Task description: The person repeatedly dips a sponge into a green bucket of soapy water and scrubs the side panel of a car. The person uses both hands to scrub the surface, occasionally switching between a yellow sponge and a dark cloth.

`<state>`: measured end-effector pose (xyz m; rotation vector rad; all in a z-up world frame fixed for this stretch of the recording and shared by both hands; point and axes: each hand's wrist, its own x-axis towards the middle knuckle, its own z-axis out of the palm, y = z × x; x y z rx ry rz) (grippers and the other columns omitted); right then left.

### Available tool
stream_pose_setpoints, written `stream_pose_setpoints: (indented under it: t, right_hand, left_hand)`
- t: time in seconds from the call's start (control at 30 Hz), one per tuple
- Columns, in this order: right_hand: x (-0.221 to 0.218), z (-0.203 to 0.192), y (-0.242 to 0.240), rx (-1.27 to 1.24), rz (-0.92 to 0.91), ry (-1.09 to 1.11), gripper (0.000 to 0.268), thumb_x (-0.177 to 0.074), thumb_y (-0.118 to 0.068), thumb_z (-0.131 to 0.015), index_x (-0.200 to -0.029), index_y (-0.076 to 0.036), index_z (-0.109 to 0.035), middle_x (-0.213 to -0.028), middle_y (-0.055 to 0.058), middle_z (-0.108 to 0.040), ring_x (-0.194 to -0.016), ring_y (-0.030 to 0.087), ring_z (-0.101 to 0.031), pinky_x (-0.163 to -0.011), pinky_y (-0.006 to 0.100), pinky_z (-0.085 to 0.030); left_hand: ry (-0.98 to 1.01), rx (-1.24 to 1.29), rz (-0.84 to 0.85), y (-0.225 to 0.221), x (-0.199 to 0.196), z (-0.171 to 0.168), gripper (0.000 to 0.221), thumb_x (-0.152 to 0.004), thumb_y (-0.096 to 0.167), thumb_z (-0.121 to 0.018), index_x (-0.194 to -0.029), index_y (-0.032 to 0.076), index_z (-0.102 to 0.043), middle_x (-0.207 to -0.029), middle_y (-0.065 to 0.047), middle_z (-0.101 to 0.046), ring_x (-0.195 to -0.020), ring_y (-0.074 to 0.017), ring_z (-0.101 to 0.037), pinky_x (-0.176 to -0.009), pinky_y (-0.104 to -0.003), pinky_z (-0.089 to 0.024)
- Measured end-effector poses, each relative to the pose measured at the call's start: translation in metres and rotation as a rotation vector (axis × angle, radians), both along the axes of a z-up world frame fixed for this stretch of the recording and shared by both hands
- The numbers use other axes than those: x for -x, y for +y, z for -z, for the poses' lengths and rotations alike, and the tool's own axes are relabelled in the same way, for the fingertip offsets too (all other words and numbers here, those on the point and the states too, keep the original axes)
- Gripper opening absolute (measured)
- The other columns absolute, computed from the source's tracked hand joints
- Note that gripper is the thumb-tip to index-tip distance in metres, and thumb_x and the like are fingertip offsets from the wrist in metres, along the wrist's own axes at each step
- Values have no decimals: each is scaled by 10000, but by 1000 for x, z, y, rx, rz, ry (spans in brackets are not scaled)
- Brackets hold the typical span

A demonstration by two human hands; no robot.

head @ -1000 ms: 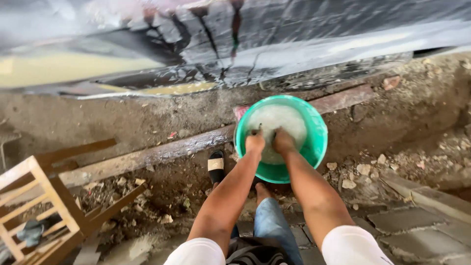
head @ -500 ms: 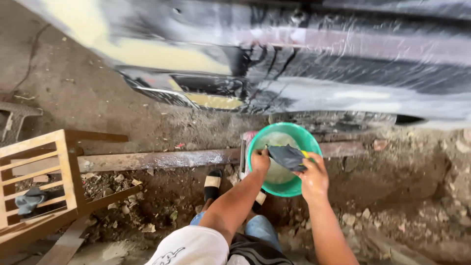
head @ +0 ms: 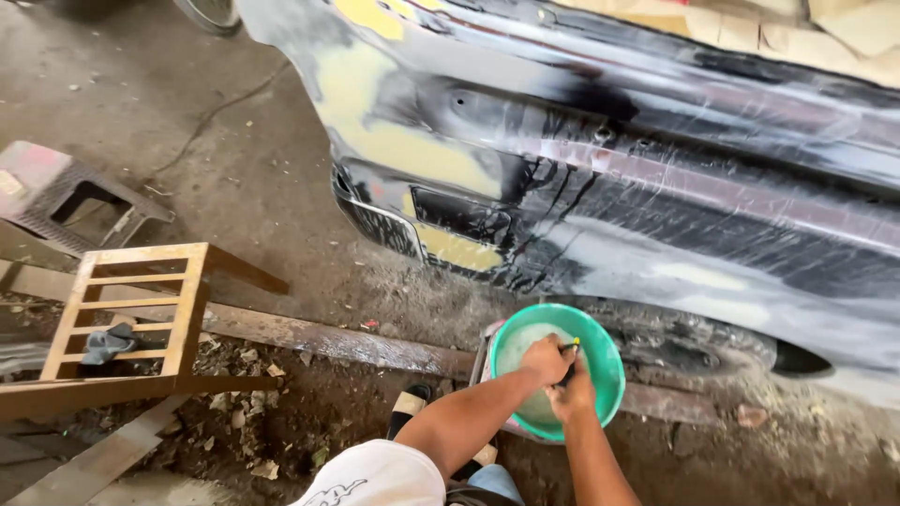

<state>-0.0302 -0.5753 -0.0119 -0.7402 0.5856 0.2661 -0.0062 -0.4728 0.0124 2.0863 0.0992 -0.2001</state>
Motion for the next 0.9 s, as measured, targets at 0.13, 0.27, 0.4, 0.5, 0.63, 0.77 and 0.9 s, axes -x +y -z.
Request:
stream_pose_setpoints:
  t: [0.13,0.27,0.4,0.5,0.63,0.77,0.9]
  right_hand:
    - [7,0,-7,524,54,182,378,-994,-402,-603,-1228,-109,-647,-1147,67,-687,-974,221,-655,-843,465,-516]
    - [-2,-2,-8,811,53,1,393,-1017,-317,-673,-1230,13,-661,-1153,168,-705,-940,224,-664,-816,409,-527]
    - [-7,-41,12,831,8,-179,417,-946,-209,-664,-1304,-11,-587,-1162,169,-679,-954,232,-661,-811,400,-536]
    - [-23,-77,29,1008,-25,-329,471,-921,-190,-669,-1354,-24,-587,-1198,153,-681,-1031,242,-659,-895,381,-515]
    - [-42,-199,80,1326,-186,-586,508,-918,-225,-680,-1391,-54,-606,-1245,133,-715,-1152,222,-669,-1026,351,-482]
    - [-60,-370,157,1236,-211,-790,485,-949,-193,-657,-1397,-35,-559,-1251,125,-676,-1145,201,-614,-1008,350,-470]
    - [-75,-544,255,1513,157,-1331,372,-1060,-128,-639,-1393,-14,-519,-1305,147,-621,-1204,245,-613,-1073,372,-479]
  left_hand:
    - [-61,7,33,8,-1,17,408,-913,446,-692,-980,44,-696,-999,-195,-735,-968,-385,-709,-857,-477,-555]
    - [-82,7,60,28,-3,9,409,-903,437,-705,-973,34,-692,-966,-183,-740,-937,-361,-716,-849,-465,-556]
    - [-114,82,111,54,-16,-2,365,-911,394,-699,-998,40,-706,-957,-170,-738,-914,-337,-726,-836,-455,-558]
    - [-135,120,115,95,-27,-55,356,-913,381,-687,-994,35,-708,-945,-176,-747,-902,-328,-741,-822,-444,-570]
    - [-507,66,242,184,-43,-134,347,-920,345,-704,-1078,38,-673,-1026,-205,-726,-974,-392,-690,-847,-470,-547]
    - [-675,-60,338,287,-43,-282,353,-948,346,-680,-1115,36,-651,-1094,-209,-690,-1039,-411,-659,-897,-486,-528]
    - [-1040,-244,354,369,-54,-422,397,-948,299,-674,-1211,9,-609,-1292,-220,-623,-1157,-415,-609,-1003,-481,-493]
